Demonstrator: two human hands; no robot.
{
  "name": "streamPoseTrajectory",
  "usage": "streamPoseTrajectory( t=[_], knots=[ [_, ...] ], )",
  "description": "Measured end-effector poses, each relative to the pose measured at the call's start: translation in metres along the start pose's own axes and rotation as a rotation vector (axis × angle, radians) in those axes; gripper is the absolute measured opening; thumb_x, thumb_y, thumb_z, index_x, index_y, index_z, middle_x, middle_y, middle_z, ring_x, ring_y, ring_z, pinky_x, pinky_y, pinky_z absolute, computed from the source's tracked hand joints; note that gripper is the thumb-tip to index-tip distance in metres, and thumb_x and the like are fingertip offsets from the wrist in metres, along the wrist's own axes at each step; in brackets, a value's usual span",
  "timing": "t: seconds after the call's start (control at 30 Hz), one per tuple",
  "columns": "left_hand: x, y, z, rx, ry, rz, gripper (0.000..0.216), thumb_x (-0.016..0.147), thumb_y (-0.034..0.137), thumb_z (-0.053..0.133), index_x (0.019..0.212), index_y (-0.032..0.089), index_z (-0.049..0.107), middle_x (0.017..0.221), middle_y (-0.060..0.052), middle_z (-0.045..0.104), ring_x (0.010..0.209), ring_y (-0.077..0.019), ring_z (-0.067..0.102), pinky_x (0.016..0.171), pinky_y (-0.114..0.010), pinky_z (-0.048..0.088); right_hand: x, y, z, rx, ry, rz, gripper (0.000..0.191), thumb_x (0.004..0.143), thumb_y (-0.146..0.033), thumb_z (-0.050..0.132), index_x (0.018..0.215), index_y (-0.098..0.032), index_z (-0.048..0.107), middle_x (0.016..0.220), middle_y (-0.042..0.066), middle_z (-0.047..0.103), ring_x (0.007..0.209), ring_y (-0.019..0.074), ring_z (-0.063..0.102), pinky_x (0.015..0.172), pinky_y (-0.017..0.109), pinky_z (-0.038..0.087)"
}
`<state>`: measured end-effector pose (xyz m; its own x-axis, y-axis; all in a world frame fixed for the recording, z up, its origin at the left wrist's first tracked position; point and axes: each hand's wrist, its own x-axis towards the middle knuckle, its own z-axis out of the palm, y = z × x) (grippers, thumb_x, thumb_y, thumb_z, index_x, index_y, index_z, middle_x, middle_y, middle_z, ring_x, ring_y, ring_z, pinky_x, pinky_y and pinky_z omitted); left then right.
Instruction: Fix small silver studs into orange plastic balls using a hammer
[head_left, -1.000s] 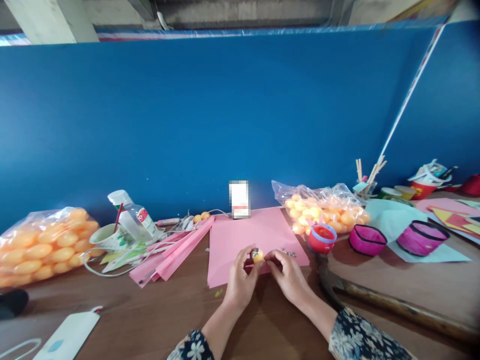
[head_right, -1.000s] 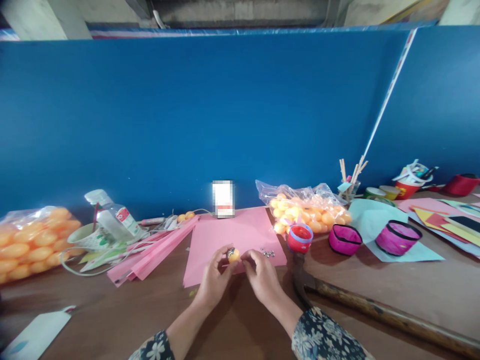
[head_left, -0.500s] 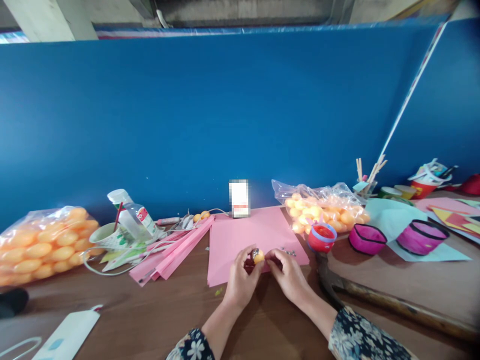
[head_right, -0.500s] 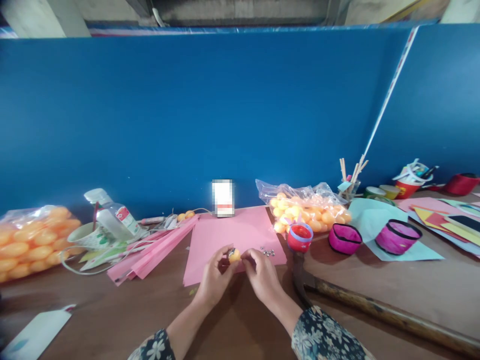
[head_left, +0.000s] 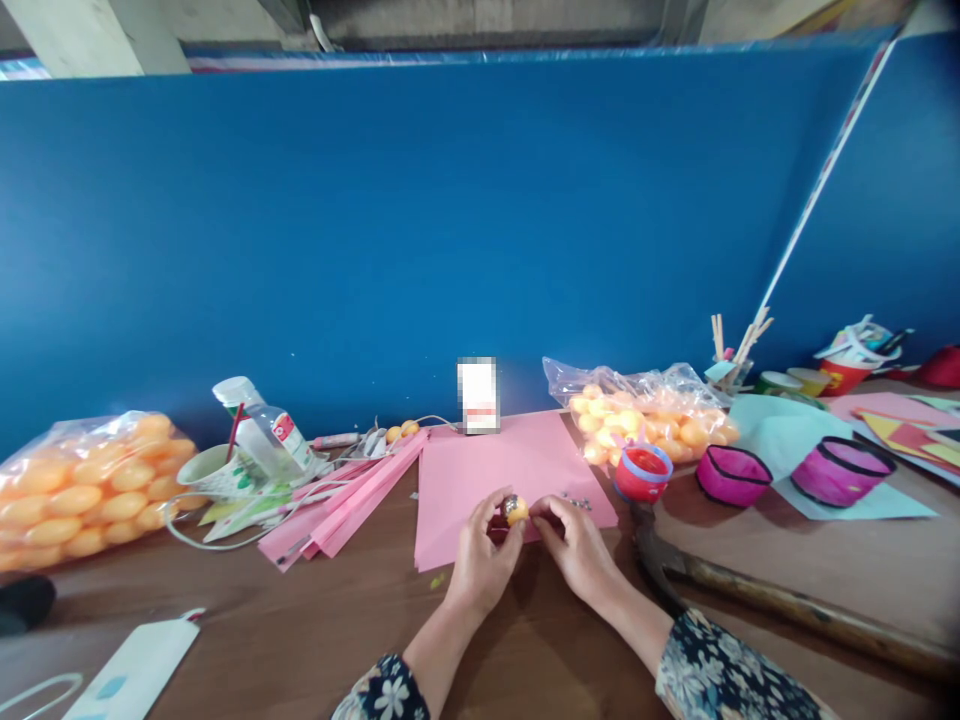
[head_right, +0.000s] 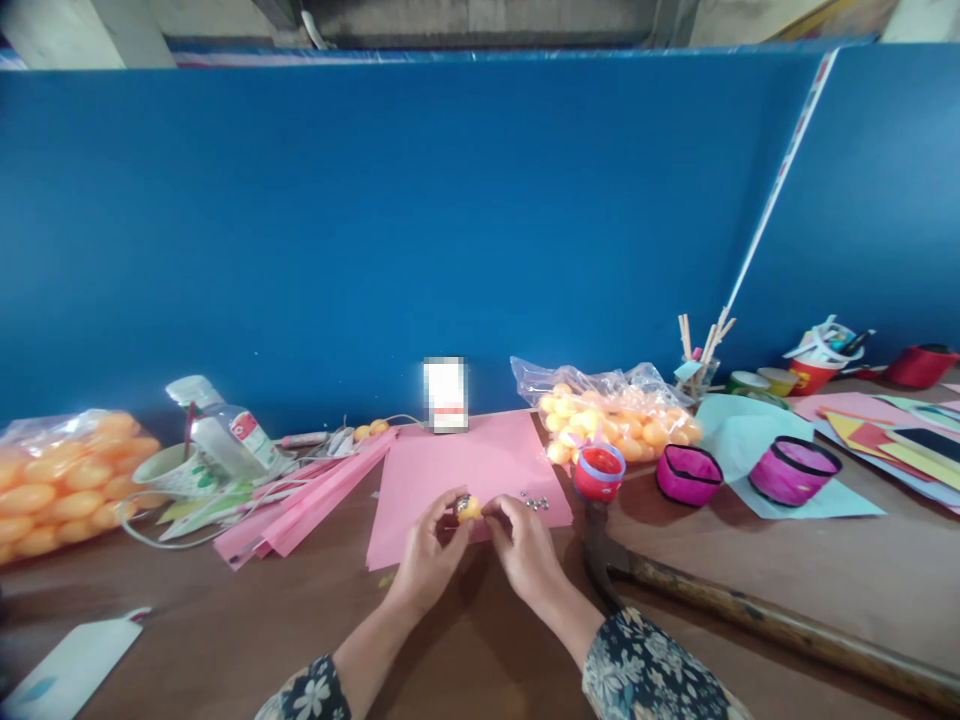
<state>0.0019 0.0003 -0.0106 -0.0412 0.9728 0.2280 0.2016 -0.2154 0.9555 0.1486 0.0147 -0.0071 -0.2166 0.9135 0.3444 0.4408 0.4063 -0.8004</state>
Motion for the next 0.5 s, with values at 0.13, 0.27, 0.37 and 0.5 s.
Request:
streamPoseTrajectory(
  t=[0.13, 0.27, 0.37, 0.5],
  knots=[
    [-0.0003, 0.001, -0.0001, -0.015, -0.005, -0.003, 0.038, 0.076, 0.021, 0.054, 0.114, 0.017, 0.052, 0.105, -0.009, 0.062, 0.091, -0.0176, 0.06, 0.078, -0.03, 0.051, -0.0005, 0.0013, -0.0001, 0.001, -0.002, -0.008, 0.012, 0.081, -0.019, 0.045, 0.081, -0.02, 0.057, 0.082, 0.004, 0.064, 0.076, 0.0178, 0.059, 0.069, 0.027, 0.044],
    [0.0004, -0.0014, 0.0009, -0.009, 0.007, 0.012, 0.037, 0.075, 0.019, 0.054, 0.112, 0.017, 0.052, 0.105, -0.008, 0.062, 0.091, -0.0171, 0.06, 0.079, -0.03, 0.05, -0.0003, 0.0027, 0.0002, -0.005, -0.005, -0.004, 0.012, 0.081, -0.019, 0.044, 0.078, -0.02, 0.056, 0.08, 0.003, 0.064, 0.075, 0.0178, 0.059, 0.067, 0.027, 0.044],
    [0.0006, -0.0021, 0.0013, -0.017, 0.015, 0.006, 0.036, 0.075, 0.02, 0.054, 0.111, 0.018, 0.052, 0.101, -0.008, 0.063, 0.087, -0.0169, 0.062, 0.076, -0.029, 0.051, 0.0, 0.0022, -0.0001, 0.0, -0.006, -0.005, 0.012, 0.081, -0.018, 0.044, 0.078, -0.02, 0.056, 0.079, 0.003, 0.064, 0.075, 0.0175, 0.059, 0.068, 0.027, 0.044],
    [0.0006, 0.001, 0.001, -0.023, 0.021, -0.006, 0.035, 0.075, 0.024, 0.056, 0.109, 0.019, 0.052, 0.099, -0.006, 0.063, 0.078, -0.0153, 0.063, 0.071, -0.028, 0.052, 0.0004, -0.0009, -0.001, 0.021, 0.005, -0.016, 0.013, 0.083, -0.02, 0.045, 0.078, -0.02, 0.057, 0.079, 0.002, 0.063, 0.074, 0.017, 0.058, 0.068, 0.027, 0.044]
  ],
)
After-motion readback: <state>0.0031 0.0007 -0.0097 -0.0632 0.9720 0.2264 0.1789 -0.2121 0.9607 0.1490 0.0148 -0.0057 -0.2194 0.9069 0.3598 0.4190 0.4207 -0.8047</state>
